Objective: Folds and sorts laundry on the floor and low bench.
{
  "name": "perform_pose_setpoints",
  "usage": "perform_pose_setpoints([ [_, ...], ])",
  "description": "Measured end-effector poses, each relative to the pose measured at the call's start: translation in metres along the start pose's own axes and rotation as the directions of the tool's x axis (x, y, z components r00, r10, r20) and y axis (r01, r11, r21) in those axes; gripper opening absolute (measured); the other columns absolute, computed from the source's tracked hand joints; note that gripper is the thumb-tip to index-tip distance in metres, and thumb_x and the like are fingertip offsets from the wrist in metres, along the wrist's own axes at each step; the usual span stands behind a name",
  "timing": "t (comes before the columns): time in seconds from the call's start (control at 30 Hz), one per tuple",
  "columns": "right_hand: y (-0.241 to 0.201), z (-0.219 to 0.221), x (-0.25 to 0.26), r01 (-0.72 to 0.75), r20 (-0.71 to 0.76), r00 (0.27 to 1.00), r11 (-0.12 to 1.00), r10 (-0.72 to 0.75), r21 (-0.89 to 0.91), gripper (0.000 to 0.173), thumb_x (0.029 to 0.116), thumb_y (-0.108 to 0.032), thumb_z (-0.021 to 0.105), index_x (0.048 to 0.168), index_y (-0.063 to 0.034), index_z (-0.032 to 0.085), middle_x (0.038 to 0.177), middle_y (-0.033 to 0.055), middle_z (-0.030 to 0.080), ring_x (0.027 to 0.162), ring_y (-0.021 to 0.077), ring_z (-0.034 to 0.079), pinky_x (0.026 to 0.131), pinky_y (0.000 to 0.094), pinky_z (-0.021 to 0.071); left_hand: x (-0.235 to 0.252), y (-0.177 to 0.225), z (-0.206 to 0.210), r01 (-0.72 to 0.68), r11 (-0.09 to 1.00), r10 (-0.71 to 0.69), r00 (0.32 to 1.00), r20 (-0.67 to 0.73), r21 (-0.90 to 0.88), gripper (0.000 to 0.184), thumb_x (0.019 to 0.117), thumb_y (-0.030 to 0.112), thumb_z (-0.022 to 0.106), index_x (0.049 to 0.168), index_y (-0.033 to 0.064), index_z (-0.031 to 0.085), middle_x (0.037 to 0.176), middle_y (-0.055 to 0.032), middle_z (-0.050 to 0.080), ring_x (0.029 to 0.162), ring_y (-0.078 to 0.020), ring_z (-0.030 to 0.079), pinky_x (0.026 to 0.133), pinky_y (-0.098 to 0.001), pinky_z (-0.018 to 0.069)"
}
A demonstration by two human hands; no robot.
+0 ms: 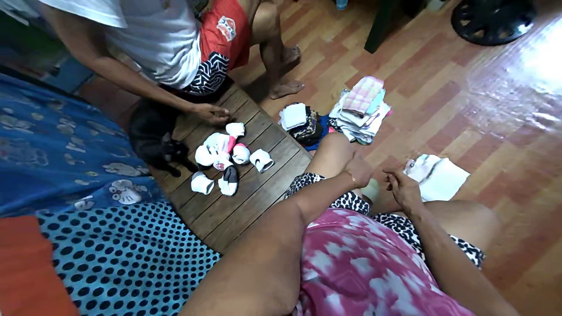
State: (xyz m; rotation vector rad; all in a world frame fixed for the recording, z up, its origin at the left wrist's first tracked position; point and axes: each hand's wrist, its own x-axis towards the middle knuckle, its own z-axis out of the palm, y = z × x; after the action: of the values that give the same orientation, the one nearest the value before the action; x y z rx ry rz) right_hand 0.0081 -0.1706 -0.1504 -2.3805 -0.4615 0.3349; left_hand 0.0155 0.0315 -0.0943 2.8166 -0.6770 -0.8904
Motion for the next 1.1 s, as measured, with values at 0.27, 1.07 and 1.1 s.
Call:
perform_pose_setpoints([
  [0.27, -0.001, -0.002, 0.000, 0.043, -0.047, 0.998, 0.999, -0.043, 0.005, 0.035, 0.1085, -0.013, 0.040, 0.128, 0.0008, 0.066, 0.102, 0.0208, 0.072, 0.081, 0.0334, 0.072, 0.077, 0.0527, 0.0596, -0.004, 0.001, -0.003, -0.010, 0.999, 0.010, 1.000, -0.014, -0.044, 0.032, 0.1004, 0.024, 0.059, 0.118, -0.0010, 0.068, 0.141, -0.0224, 0.057, 0.135, -0.0412, 0.049, 0.116, -0.0625, 0.0311],
  [1.07, -0.005, 0.001, 0.003, 0.004, -0.149, 0.989, 0.987, 0.020, 0.162, 0.030, 0.1068, -0.013, 0.049, 0.128, -0.0148, 0.070, 0.124, 0.0099, 0.072, 0.115, 0.0293, 0.069, 0.100, 0.0565, 0.0533, 0.010, 0.007, -0.006, -0.006, 0.978, -0.019, 0.993, 0.116, 0.209, 0.041, 0.1042, 0.042, 0.049, 0.120, 0.0118, 0.073, 0.123, -0.0168, 0.070, 0.125, -0.0384, 0.059, 0.115, -0.0642, 0.0307],
  [1.1, -0.010, -0.001, 0.003, -0.005, -0.137, 0.990, 0.987, 0.028, 0.163, 0.029, 0.1077, -0.015, 0.049, 0.129, -0.0154, 0.069, 0.124, 0.0099, 0.071, 0.115, 0.0301, 0.068, 0.099, 0.0572, 0.0533, 0.012, 0.008, -0.005, -0.013, 0.971, -0.016, 0.993, 0.118, 0.239, 0.042, 0.1038, 0.043, 0.049, 0.119, 0.0121, 0.073, 0.122, -0.0170, 0.071, 0.124, -0.0389, 0.060, 0.114, -0.0647, 0.0318],
])
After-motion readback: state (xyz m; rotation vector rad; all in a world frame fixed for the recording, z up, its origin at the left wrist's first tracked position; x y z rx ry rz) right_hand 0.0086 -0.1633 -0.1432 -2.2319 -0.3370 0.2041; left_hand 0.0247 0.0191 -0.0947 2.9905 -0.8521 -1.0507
